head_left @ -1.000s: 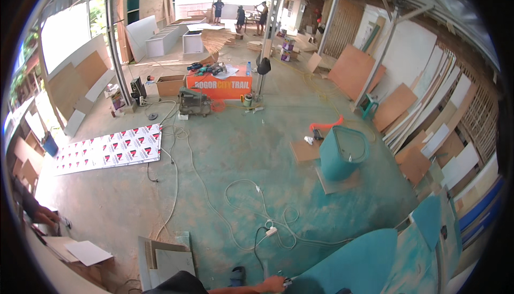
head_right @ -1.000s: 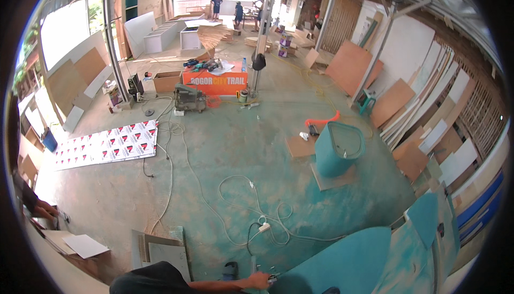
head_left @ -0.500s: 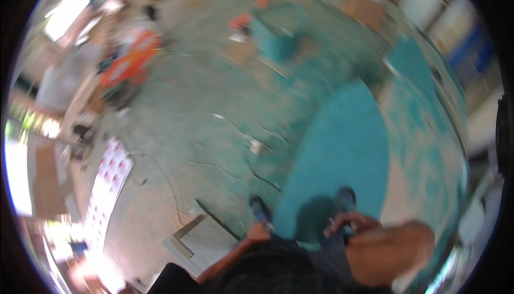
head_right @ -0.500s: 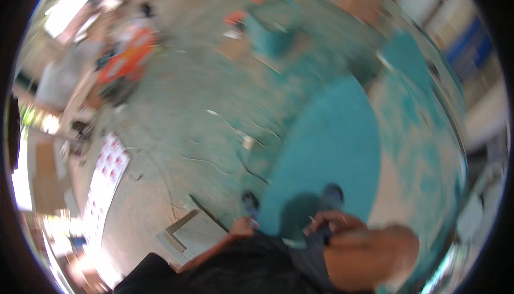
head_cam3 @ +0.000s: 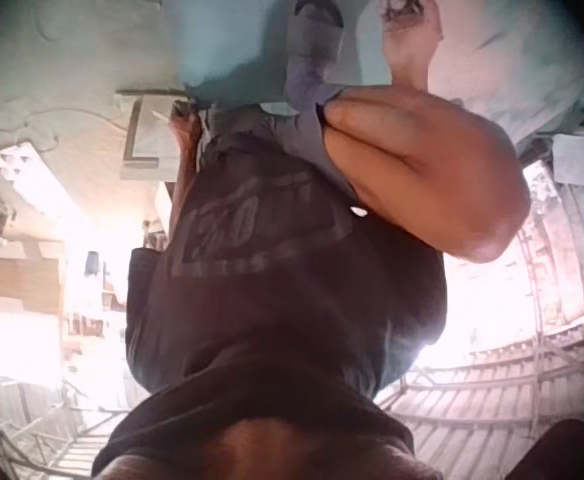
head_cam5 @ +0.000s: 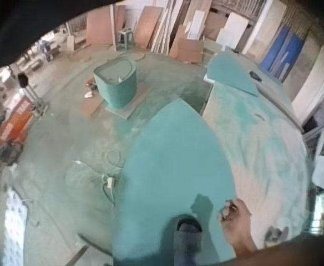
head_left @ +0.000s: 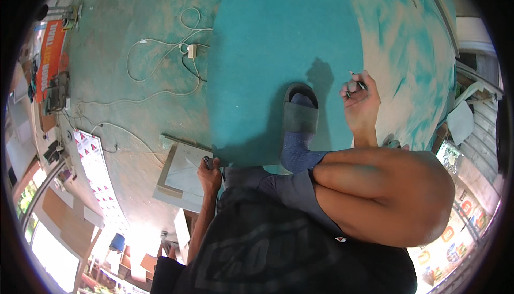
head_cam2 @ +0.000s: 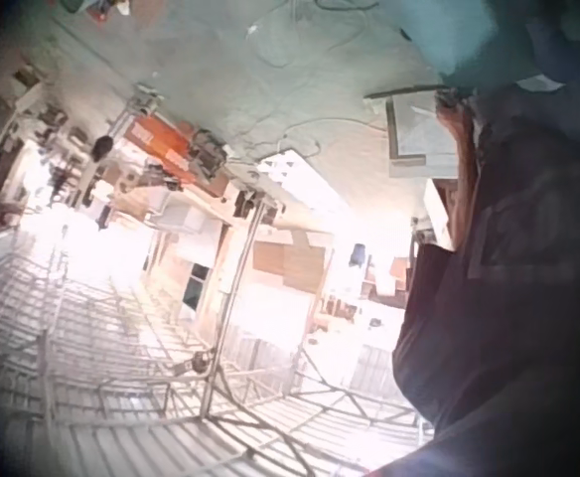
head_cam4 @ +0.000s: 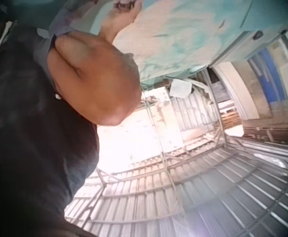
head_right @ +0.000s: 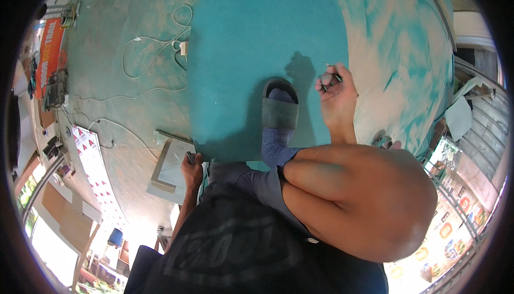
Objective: The person places a large curved wood panel onto a work table and uses a square and a pencil to mark a line along its edge.
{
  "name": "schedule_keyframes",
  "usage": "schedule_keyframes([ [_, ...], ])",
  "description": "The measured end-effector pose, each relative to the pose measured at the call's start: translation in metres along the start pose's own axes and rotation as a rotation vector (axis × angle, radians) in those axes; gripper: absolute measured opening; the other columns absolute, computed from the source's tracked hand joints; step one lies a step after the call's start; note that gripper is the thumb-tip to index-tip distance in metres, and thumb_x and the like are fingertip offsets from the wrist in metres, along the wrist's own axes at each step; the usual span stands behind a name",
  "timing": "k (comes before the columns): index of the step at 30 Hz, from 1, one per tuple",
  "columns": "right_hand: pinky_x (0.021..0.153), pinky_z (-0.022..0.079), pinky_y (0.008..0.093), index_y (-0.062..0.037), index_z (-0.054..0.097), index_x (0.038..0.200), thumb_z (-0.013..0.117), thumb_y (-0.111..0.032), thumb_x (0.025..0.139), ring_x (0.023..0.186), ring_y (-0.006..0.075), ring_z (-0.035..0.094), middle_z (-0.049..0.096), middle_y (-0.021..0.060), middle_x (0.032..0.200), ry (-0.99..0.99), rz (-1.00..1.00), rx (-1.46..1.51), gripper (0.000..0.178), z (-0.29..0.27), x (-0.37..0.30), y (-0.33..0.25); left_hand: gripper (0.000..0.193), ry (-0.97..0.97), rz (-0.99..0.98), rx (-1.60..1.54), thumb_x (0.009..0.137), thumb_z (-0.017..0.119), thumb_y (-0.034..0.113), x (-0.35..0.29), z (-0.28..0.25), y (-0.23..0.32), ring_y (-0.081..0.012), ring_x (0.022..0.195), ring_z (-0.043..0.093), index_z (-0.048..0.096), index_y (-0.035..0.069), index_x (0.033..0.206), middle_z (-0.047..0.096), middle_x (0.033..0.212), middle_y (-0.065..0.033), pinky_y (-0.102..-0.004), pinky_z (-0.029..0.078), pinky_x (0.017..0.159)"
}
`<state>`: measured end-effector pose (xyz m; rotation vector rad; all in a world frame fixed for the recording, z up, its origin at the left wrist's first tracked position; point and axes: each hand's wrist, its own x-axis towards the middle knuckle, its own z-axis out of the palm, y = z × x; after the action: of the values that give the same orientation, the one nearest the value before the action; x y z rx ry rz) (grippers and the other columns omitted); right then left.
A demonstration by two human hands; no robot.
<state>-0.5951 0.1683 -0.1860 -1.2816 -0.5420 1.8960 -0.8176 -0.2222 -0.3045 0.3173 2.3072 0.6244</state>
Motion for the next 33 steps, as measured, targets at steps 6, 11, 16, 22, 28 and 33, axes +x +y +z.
schedule_keyframes([
  [6, 0.068, 0.043, 0.0305, -0.0038, 0.059, 0.091, 0.059, -0.025, 0.096, 0.069, 0.0153, 0.054, 0.057, 0.0041, 0.073, -0.032, -0.035, -0.247, 0.022, 0.041, -0.007, -0.029, 0.032, -0.033, 0.071, -0.07, 0.084, 0.069, 0.026, 0.002, -0.006, -0.012, -0.0409, 0.069, 0.06, 0.058, -0.004, 0.085, 0.061, 0.073, -0.0228, -0.0472, 0.046, 0.065],
  [11, 0.069, 0.045, 0.0299, -0.0037, 0.059, 0.089, 0.055, -0.023, 0.099, 0.072, 0.0141, 0.057, 0.062, 0.0057, 0.077, -0.463, 0.07, -0.712, 0.022, 0.083, -0.049, -0.007, 0.03, -0.027, 0.112, -0.108, 0.084, 0.07, 0.025, 0.011, -0.002, -0.024, -0.0424, 0.077, 0.064, 0.063, -0.002, 0.095, 0.065, 0.079, -0.0237, -0.0466, 0.049, 0.069],
  [16, 0.082, 0.047, 0.0325, -0.0028, 0.061, 0.099, 0.052, -0.026, 0.1, 0.085, 0.0172, 0.061, 0.066, 0.0091, 0.093, -0.716, 0.273, -0.977, 0.025, 0.071, -0.114, -0.003, 0.031, -0.015, 0.094, -0.194, 0.084, 0.071, 0.026, 0.007, -0.003, -0.001, -0.0446, 0.083, 0.065, 0.063, -0.002, 0.095, 0.066, 0.082, -0.0251, -0.0485, 0.049, 0.071],
  [22, 0.091, 0.045, 0.0344, -0.0023, 0.062, 0.104, 0.058, -0.05, 0.092, 0.097, 0.0184, 0.06, 0.067, 0.011, 0.102, -0.938, 0.236, -1.033, 0.049, 0.116, -0.159, 0.007, 0.033, 0.041, 0.146, -0.126, 0.083, 0.071, 0.03, 0.007, -0.009, -0.023, -0.0439, 0.083, 0.065, 0.063, -0.001, 0.092, 0.067, 0.083, -0.0253, -0.0505, 0.049, 0.072],
  [28, 0.094, 0.044, 0.0336, -0.0024, 0.061, 0.107, 0.059, -0.042, 0.092, 0.1, 0.0185, 0.06, 0.066, 0.0101, 0.104, -0.937, 0.276, -1.01, 0.043, 0.11, -0.175, 0.003, 0.042, -0.05, 0.05, -0.243, 0.08, 0.072, 0.037, 0.012, -0.025, -0.021, -0.0443, 0.081, 0.064, 0.065, -0.003, 0.088, 0.067, 0.08, -0.0254, -0.0485, 0.049, 0.074],
  [33, 0.095, 0.043, 0.0327, -0.0026, 0.06, 0.111, 0.06, -0.034, 0.094, 0.103, 0.0185, 0.059, 0.064, 0.0092, 0.106, -0.88, 0.327, -0.898, 0.035, 0.08, -0.176, -0.001, 0.051, 0.103, -0.054, -0.259, 0.079, 0.07, 0.046, 0.02, -0.046, -0.012, -0.0389, 0.074, 0.066, 0.066, -0.004, 0.087, 0.066, 0.077, -0.0243, -0.0461, 0.049, 0.07],
])
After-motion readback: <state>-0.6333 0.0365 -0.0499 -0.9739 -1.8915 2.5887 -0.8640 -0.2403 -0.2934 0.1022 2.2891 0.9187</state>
